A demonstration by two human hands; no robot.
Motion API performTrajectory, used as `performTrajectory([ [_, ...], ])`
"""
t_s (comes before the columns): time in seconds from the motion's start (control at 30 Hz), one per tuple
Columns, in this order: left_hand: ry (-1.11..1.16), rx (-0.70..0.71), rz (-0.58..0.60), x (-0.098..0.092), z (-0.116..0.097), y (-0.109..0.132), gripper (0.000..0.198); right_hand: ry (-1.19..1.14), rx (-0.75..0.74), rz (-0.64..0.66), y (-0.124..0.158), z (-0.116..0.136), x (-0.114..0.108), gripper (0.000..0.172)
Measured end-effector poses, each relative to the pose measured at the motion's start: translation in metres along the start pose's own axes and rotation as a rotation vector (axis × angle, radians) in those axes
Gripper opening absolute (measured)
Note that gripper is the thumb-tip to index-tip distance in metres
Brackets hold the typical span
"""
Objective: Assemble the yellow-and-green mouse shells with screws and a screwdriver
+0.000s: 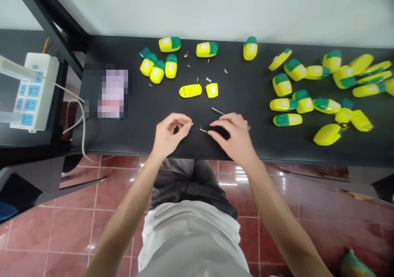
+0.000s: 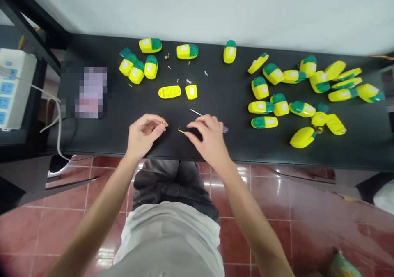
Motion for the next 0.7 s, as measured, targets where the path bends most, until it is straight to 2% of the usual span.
performTrajectory([
  [0.07,-0.001,-0.020,-0.002,0.000,-0.001,0.000,0.033,-0.028,-0.005,0.093,0.000,0.008,0.012,0.004],
  [0.17,0.010,-0.026,-0.002,-0.001,-0.001,-0.001,0.034,-0.027,0.012,0.121,-0.003,0.008,0.021,0.008],
  [0.27,0.006,-0.025,-0.005,-0.001,-0.002,-0.001,0.036,0.001,0.006,0.151,-0.009,0.004,0.022,0.016],
  [0.43,0.001,-0.023,-0.026,-0.002,-0.003,-0.001,0.039,-0.012,0.001,0.266,-0.019,0.002,0.016,0.018],
  [0.5,0.008,-0.025,-0.026,-0.002,-0.005,-0.001,0.038,-0.065,0.003,0.303,-0.020,0.004,0.013,0.014],
  [0.57,0.021,-0.033,-0.024,-0.002,-0.005,-0.002,0.037,-0.096,0.001,0.325,-0.021,0.008,0.012,0.004],
  [0.7,0.060,-0.054,-0.029,-0.003,-0.006,-0.002,0.039,-0.067,-0.008,0.339,-0.022,0.012,0.017,0.002],
])
Point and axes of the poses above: each hand's wrist, its own y-axis away from the middle knuckle, its own x-axis out of the palm, z = x × y, the point moved 3 cm from there along -y, towards the middle knuckle, and after that the axes turned 7 degrees about -y, right-handed, at the moved point
